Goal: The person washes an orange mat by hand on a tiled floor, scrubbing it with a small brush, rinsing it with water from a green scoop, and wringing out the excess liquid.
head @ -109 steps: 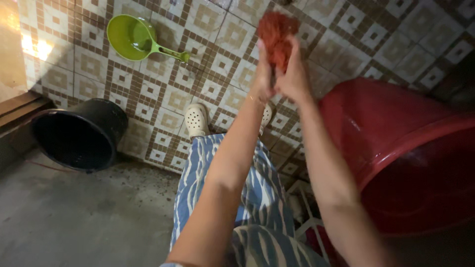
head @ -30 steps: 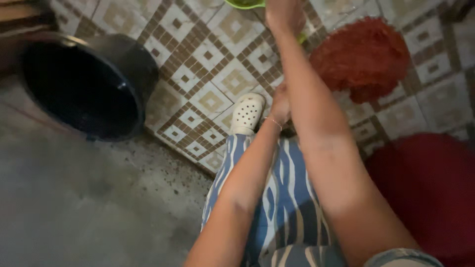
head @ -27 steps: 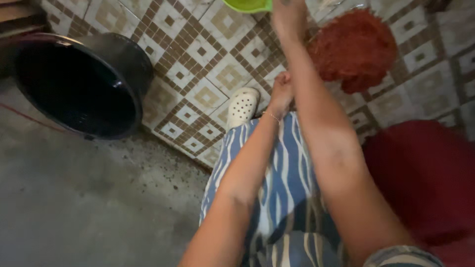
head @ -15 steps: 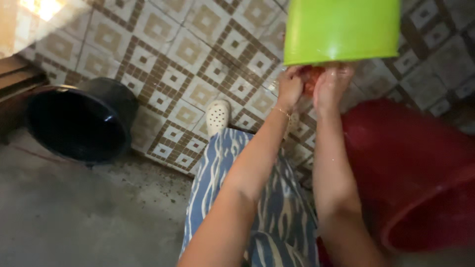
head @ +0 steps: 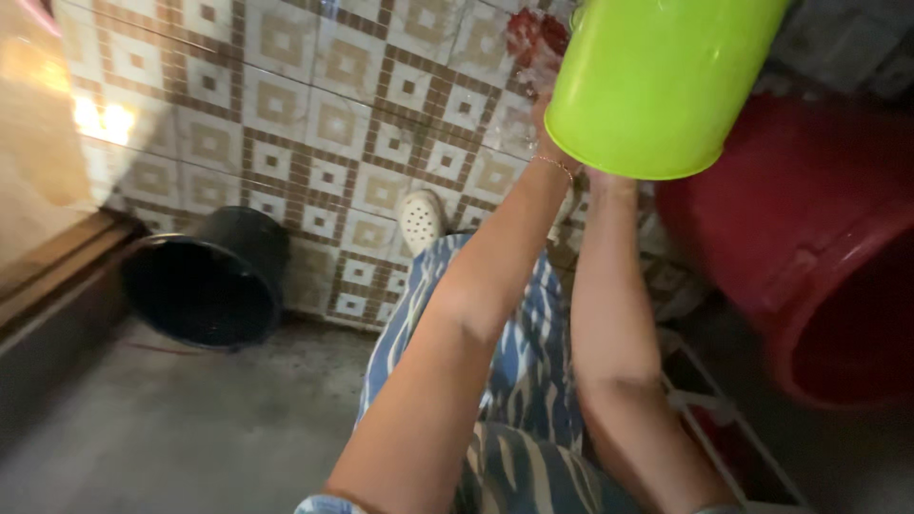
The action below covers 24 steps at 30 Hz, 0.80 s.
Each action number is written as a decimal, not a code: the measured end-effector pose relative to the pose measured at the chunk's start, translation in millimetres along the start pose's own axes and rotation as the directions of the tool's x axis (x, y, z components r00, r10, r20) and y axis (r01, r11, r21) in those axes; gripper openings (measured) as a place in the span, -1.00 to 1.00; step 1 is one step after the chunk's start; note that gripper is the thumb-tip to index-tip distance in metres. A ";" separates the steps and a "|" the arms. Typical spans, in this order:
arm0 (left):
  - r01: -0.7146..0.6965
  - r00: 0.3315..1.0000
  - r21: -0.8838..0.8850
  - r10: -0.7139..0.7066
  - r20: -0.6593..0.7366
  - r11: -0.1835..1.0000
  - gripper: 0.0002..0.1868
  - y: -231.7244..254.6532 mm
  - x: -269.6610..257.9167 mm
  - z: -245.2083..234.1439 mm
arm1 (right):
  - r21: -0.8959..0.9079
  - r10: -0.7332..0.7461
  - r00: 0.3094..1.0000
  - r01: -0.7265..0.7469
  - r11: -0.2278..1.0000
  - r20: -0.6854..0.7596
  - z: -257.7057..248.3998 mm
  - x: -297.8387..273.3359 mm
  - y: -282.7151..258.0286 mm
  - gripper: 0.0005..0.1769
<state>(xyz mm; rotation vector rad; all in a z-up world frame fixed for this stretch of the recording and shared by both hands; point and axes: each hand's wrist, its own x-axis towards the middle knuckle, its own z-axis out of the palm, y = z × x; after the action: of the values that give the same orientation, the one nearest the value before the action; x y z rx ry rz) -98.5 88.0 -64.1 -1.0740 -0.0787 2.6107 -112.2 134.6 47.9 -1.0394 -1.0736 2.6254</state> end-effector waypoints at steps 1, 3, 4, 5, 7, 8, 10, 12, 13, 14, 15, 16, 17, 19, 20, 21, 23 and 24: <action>0.055 0.998 -0.044 -0.055 0.013 0.998 -0.55 4.0 -5.8 -1.7 | 0.002 0.004 1.000 -0.004 1.000 -0.013 2.6 -4.1 2.0 -0.52; -0.061 0.998 0.171 0.059 0.018 0.983 -0.61 12.9 -21.6 9.1 | 0.010 -0.008 0.999 0.008 1.000 -0.042 10.5 -15.8 4.2 -0.53; -0.183 0.983 0.358 0.174 0.058 0.915 -0.67 17.0 -30.7 21.2 | 0.014 -0.037 0.997 0.038 0.999 -0.064 14.5 -19.7 -1.1 -0.53; -0.165 0.986 0.374 0.151 0.067 0.913 -0.67 19.6 -39.8 35.3 | 0.010 -0.070 0.994 0.071 0.997 -0.084 19.0 -23.3 -7.2 -0.53; -0.040 0.960 0.873 0.262 -0.101 0.485 -0.76 18.4 -70.5 79.9 | 0.003 -0.184 0.972 0.187 0.982 -0.147 30.8 -41.5 -47.0 -0.53; -0.028 0.971 0.895 0.223 -0.081 0.446 -0.76 15.5 -87.2 107.6 | -0.001 -0.250 0.949 0.254 0.967 -0.192 38.2 -52.8 -75.7 -0.53; -0.032 0.992 0.867 0.119 -0.032 0.498 -0.85 -2.2 -112.1 136.6 | -0.069 -0.360 0.879 0.357 0.931 -0.312 41.2 -70.2 -112.3 -0.54; 0.064 0.988 0.902 0.098 -0.116 0.427 -0.86 -17.5 -136.4 161.8 | -0.205 -0.352 0.783 0.286 0.936 -0.513 25.9 -107.5 -154.4 -0.50; 0.090 0.974 0.925 0.161 -0.159 0.370 -0.85 -24.2 -142.7 175.9 | -0.203 -0.365 0.767 0.304 0.931 -0.528 17.6 -120.4 -172.8 -0.50; 0.098 0.978 0.929 0.137 -0.156 0.357 -0.85 -36.9 -154.0 185.4 | -0.207 -0.444 0.752 0.394 0.896 -0.487 5.5 -135.1 -192.3 -0.51; 0.040 0.987 0.924 0.126 -0.095 0.380 -0.85 -43.4 -161.7 195.2 | -0.196 -0.510 0.745 0.474 0.858 -0.430 -5.9 -143.3 -209.6 -0.49; -0.016 0.993 0.915 0.116 -0.034 0.403 -0.85 -49.5 -167.2 204.0 | -0.195 -0.520 0.707 0.492 0.848 -0.479 -21.0 -153.2 -231.3 -0.48; -0.024 0.992 0.918 0.121 -0.027 0.396 -0.85 -54.8 -172.9 210.6 | -0.193 -0.522 0.673 0.503 0.842 -0.524 -34.9 -163.7 -250.1 -0.47; 0.030 0.988 0.919 0.126 -0.086 0.393 -0.89 -66.3 -183.7 220.3 | -0.228 -0.486 0.667 0.440 0.869 -0.565 -58.0 -181.5 -281.9 -0.40; 0.033 0.988 0.922 0.126 -0.088 0.387 -0.89 -72.9 -191.1 223.8 | -0.269 -0.456 0.652 0.371 0.889 -0.606 -65.8 -191.8 -290.4 -0.31; -0.045 0.992 0.916 0.128 -0.006 0.398 -0.81 -85.4 -192.1 229.6 | -0.410 -0.442 0.667 0.219 0.885 -0.599 -57.0 -193.0 -266.7 -0.25; -0.139 0.986 0.902 0.143 0.087 0.410 -0.74 -104.7 -195.4 243.7 | -0.457 -0.226 0.782 -0.084 0.885 -0.581 -22.6 -167.3 -199.8 -0.12; 0.039 0.982 0.922 0.156 -0.107 0.385 -0.65 -112.3 -204.6 246.1 | -0.385 -0.009 0.838 -0.241 0.891 -0.545 -17.2 -150.4 -179.2 -0.06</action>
<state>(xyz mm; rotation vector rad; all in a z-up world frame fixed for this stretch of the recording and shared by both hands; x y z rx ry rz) -102.6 148.1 269.7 -0.8056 1.3464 1.9639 -12.3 224.9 240.0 -1.8468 -1.5106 1.9720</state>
